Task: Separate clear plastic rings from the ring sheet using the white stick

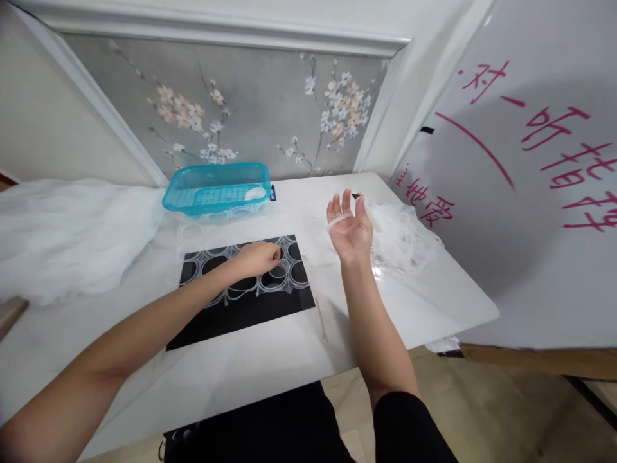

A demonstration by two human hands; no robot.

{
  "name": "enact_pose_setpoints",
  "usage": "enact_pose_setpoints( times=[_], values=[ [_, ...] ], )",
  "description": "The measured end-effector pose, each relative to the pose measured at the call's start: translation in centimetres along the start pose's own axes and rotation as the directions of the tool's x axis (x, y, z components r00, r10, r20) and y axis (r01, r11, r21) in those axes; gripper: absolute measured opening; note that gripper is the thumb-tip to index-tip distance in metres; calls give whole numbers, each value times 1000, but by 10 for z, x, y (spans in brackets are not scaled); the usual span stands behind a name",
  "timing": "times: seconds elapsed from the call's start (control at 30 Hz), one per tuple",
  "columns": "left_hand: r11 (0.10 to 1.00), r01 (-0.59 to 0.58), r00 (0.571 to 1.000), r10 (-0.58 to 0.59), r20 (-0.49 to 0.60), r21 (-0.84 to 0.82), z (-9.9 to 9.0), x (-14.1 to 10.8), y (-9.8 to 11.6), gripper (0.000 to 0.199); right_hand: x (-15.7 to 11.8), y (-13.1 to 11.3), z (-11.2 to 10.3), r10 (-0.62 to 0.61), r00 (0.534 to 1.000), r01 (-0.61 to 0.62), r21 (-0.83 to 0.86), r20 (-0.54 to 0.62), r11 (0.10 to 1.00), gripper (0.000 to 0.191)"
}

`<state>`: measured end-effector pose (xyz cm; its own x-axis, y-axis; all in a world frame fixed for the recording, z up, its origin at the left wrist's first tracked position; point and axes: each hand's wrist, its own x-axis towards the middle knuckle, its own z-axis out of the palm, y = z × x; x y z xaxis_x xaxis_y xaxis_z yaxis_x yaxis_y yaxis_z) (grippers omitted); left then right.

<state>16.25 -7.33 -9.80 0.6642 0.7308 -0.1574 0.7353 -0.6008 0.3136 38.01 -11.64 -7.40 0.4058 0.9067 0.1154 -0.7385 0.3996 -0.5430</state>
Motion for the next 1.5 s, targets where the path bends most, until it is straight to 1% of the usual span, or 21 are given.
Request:
enact_pose_setpoints(
  times=[0.1, 0.2, 0.23, 0.27, 0.3, 0.37, 0.43, 0.5, 0.57, 0.63, 0.67, 0.73, 0.83, 0.9, 1.0, 1.03, 1.1, 1.2, 1.27, 1.33, 1.5],
  values=[
    [997, -37, 999, 35, -33, -66, -12, 5, 16, 10, 4, -11, -5, -60, 996, 62, 31, -69, 998, 10],
    [981, -103, 985, 78, -152, -164, -18, 25, 50, 22, 3, -22, -6, -157, 982, 157, -7, -103, 988, 14],
    [968, -137, 973, 91, -212, -212, -18, 35, 63, 28, 1, -25, -5, -191, 977, 190, -25, -91, 982, 15],
    [915, -203, 955, 107, -277, -348, -15, 44, 76, 32, -1, -27, -4, -220, 973, 217, -41, -67, 975, 15],
    [864, -222, 959, 109, -262, -452, -11, 52, 86, 32, -4, -28, -2, -247, 968, 245, -56, -34, 968, 14],
    [845, -227, 967, 135, -217, -485, 0, 59, 100, 32, -9, -27, 4, -300, 953, 303, -98, 43, 948, 11],
    [848, -204, 969, 105, -224, -489, 11, 51, 102, 39, -15, -19, 11, -334, 936, 348, -166, 108, 923, 7],
    [836, -198, 961, 64, -268, -511, 19, 30, 95, 38, -21, -6, 19, -290, 945, 320, -240, 152, 917, 6],
    [728, -252, 942, 35, -333, -637, 20, 3, 82, 35, -29, 12, 26, -135, 975, 185, -305, 176, 934, 5],
    [595, -270, 939, -9, -342, -757, 18, -21, 65, 35, -41, 33, 33, 78, 977, 0, -360, 201, 933, 4],
    [557, -257, 945, -25, -325, -790, 16, -31, 57, 35, -49, 43, 37, 186, 959, -93, -382, 215, 920, 4],
    [521, -228, 953, -55, -299, -823, 13, -47, 40, 33, -65, 62, 42, 374, 892, -257, -396, 253, 881, 6],
    [516, -155, 950, -154, -270, -842, 11, -69, 21, 29, -84, 82, 47, 540, 787, -429, -363, 300, 827, 10],
    [523, -91, 934, -251, -255, -847, 10, -82, 13, 28, -92, 90, 48, 591, 744, -496, -336, 312, 801, 12],
    [573, -3, 913, -333, -236, -819, 10, -100, 6, 34, -99, 97, 48, 619, 717, -537, -311, 322, 784, 11],
    [590, 21, 915, -337, -223, -807, 11, -105, 5, 35, -101, 98, 48, 620, 713, -538, -312, 326, 783, 11],
    [595, 64, 938, -310, -156, -801, 12, -115, 2, 33, -105, 100, 48, 635, 695, -544, -332, 336, 771, 9],
    [533, 86, 970, -238, -52, -842, 16, -129, -4, 29, -113, 102, 50, 688, 638, -585, -363, 347, 725, 10],
    [508, 78, 961, -268, -71, -858, 19, -138, -7, 30, -118, 103, 53, 718, 597, -623, -358, 358, 696, 10],
    [523, 86, 938, -330, -108, -848, 22, -146, -10, 32, -123, 103, 55, 734, 570, -651, -343, 370, 678, 8],
    [581, 164, 928, -365, -75, -797, 27, -157, -15, 31, -128, 107, 55, 763, 552, -671, -364, 337, 646, 12]
  ],
)
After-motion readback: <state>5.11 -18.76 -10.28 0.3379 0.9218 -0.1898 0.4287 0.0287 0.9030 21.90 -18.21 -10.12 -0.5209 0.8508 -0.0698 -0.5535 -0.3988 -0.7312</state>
